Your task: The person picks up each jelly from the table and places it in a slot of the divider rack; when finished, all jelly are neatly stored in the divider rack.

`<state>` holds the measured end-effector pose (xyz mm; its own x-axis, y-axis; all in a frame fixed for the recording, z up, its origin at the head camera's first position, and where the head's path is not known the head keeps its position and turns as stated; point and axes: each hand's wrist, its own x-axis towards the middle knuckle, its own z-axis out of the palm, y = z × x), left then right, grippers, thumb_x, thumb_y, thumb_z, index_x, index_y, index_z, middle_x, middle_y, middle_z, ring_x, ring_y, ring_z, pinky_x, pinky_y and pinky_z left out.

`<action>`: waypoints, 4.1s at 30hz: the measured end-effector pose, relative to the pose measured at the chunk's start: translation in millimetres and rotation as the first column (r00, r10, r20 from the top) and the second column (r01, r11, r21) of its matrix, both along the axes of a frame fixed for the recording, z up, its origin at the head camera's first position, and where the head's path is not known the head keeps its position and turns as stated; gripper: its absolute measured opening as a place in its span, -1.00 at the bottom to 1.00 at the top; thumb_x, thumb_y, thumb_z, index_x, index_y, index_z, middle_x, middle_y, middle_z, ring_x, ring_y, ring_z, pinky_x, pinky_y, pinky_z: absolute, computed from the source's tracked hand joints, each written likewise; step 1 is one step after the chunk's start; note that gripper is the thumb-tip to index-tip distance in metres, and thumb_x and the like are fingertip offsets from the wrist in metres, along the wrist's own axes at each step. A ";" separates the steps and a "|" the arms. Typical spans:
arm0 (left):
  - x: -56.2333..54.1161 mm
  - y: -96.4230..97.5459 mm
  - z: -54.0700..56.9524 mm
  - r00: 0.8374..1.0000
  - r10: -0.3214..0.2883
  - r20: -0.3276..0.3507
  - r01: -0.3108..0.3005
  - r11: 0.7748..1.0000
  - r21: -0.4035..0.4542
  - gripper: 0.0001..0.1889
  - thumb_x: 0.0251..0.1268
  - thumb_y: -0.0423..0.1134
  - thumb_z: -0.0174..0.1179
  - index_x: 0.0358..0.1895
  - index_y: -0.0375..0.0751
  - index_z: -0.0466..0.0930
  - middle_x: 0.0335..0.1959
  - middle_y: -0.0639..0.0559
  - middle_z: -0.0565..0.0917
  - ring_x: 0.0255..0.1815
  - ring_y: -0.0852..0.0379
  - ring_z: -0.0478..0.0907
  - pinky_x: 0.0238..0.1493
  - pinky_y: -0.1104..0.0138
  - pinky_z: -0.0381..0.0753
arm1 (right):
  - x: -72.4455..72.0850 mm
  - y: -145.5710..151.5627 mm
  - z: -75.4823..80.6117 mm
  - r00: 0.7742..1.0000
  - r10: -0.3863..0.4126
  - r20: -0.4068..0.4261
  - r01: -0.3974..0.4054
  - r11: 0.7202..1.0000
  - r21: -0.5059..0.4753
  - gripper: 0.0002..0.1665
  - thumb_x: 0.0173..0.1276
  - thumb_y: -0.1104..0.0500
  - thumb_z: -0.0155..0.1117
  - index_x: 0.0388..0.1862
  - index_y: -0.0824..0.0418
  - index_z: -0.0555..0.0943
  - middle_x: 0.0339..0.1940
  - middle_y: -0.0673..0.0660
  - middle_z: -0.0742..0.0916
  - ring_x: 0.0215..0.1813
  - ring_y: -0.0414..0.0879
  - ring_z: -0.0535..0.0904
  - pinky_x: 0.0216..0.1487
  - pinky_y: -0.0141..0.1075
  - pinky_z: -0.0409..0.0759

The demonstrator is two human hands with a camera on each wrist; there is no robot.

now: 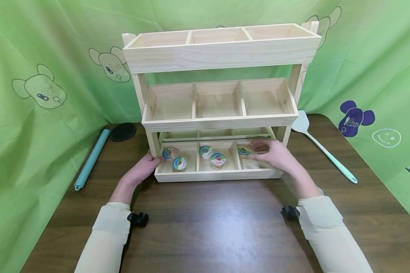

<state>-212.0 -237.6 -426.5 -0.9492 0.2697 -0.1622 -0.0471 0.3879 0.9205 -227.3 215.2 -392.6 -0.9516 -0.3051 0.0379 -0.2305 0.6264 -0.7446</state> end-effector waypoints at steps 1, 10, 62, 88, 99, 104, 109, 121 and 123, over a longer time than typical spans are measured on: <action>0.1 0.0 -0.1 1.000 -0.001 0.000 0.001 1.000 0.001 -0.25 0.60 -0.25 -0.10 0.62 -0.34 -0.34 0.62 -0.33 -0.14 0.58 -0.22 -0.08 0.53 -0.09 -0.07 | 0.9 2.0 0.3 1.000 0.012 -0.006 -0.012 1.000 -0.010 -0.36 0.27 0.12 0.52 0.26 0.35 0.57 0.10 0.29 0.72 0.17 0.17 0.63 0.22 0.04 0.52; 1.2 -0.3 0.3 1.000 0.007 0.011 -0.007 1.000 -0.006 -0.25 0.61 -0.22 -0.10 0.62 -0.33 -0.34 0.62 -0.32 -0.13 0.58 -0.21 -0.07 0.53 -0.08 -0.05 | 14.8 18.2 6.5 0.999 0.030 -0.038 -0.031 0.999 -0.034 -0.42 0.29 0.15 0.50 0.22 0.36 0.58 0.10 0.28 0.72 0.17 0.12 0.64 0.12 -0.15 0.60; -0.1 1.5 -0.3 1.000 0.003 0.005 -0.003 1.000 -0.018 -0.25 0.62 -0.22 -0.13 0.61 -0.38 -0.35 0.61 -0.35 -0.17 0.59 -0.24 -0.13 0.52 -0.11 -0.07 | 102.7 136.0 -1.8 1.000 -0.001 0.013 0.001 1.000 0.004 -0.44 0.29 0.18 0.50 0.24 0.30 0.60 0.17 0.24 0.69 0.05 -0.27 0.65 -0.03 -0.52 0.57; 0.9 0.7 -1.7 1.000 0.010 -0.013 -0.010 1.000 -0.011 -0.23 0.58 -0.25 -0.10 0.61 -0.38 -0.37 0.61 -0.35 -0.19 0.59 -0.23 -0.17 0.53 -0.10 -0.12 | 107.1 146.0 -10.6 0.992 0.127 0.007 -0.127 0.980 0.154 -0.43 0.14 0.22 0.57 0.17 0.18 0.65 -0.06 0.03 0.72 -0.13 -0.29 0.57 -0.15 -0.42 0.54; 0.7 1.6 -0.9 1.000 0.005 -0.015 -0.005 1.000 0.001 -0.22 0.57 -0.27 -0.11 0.61 -0.36 -0.40 0.62 -0.33 -0.22 0.59 -0.20 -0.18 0.53 -0.10 -0.12 | 106.8 141.6 -9.5 0.990 0.143 -0.022 -0.136 0.973 0.187 -0.50 0.17 0.21 0.55 0.12 0.13 0.68 -0.16 -0.10 0.73 -0.15 -0.30 0.57 -0.15 -0.43 0.54; 1.9 3.0 0.5 1.000 0.002 -0.015 -0.002 1.000 0.006 -0.23 0.58 -0.26 -0.11 0.61 -0.36 -0.38 0.62 -0.32 -0.21 0.59 -0.19 -0.17 0.53 -0.08 -0.12 | 105.5 137.3 -5.5 0.995 0.100 -0.016 -0.095 0.975 0.203 -0.53 0.24 0.16 0.52 0.14 0.11 0.68 -0.12 -0.05 0.73 -0.15 -0.28 0.57 -0.15 -0.41 0.54; 1.7 2.1 0.4 1.000 0.006 -0.008 -0.006 1.000 0.004 -0.23 0.58 -0.25 -0.10 0.61 -0.38 -0.36 0.62 -0.33 -0.20 0.59 -0.18 -0.15 0.53 -0.07 -0.10 | 100.7 128.1 1.6 0.997 0.074 -0.027 -0.066 0.972 0.225 -0.54 0.25 0.11 0.52 0.15 0.06 0.69 -0.11 -0.05 0.73 -0.14 -0.27 0.56 -0.14 -0.42 0.52; -0.4 -0.1 -1.1 1.000 0.008 0.001 -0.008 1.000 0.002 -0.23 0.60 -0.25 -0.12 0.62 -0.31 -0.39 0.63 -0.30 -0.20 0.59 -0.18 -0.16 0.53 -0.08 -0.10 | 81.6 102.5 15.7 0.996 0.076 -0.040 -0.065 0.975 0.212 -0.51 0.23 0.13 0.53 0.16 0.07 0.69 -0.17 -0.07 0.75 -0.13 -0.22 0.60 -0.14 -0.43 0.53; -0.2 0.0 -0.6 1.000 0.010 0.001 -0.010 1.000 0.002 -0.24 0.60 -0.24 -0.12 0.63 -0.29 -0.38 0.63 -0.28 -0.20 0.59 -0.17 -0.16 0.53 -0.08 -0.10 | 78.1 98.4 17.7 0.996 0.079 -0.038 -0.069 0.976 0.206 -0.52 0.25 0.11 0.52 0.16 0.07 0.68 -0.18 -0.07 0.75 -0.13 -0.21 0.60 -0.14 -0.43 0.53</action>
<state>-212.2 -237.7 -427.1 -0.9515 0.2609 -0.1627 -0.0519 0.3852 0.9213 -149.2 313.6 -374.9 -0.9248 -0.3804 0.0106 -0.3129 0.7443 -0.5900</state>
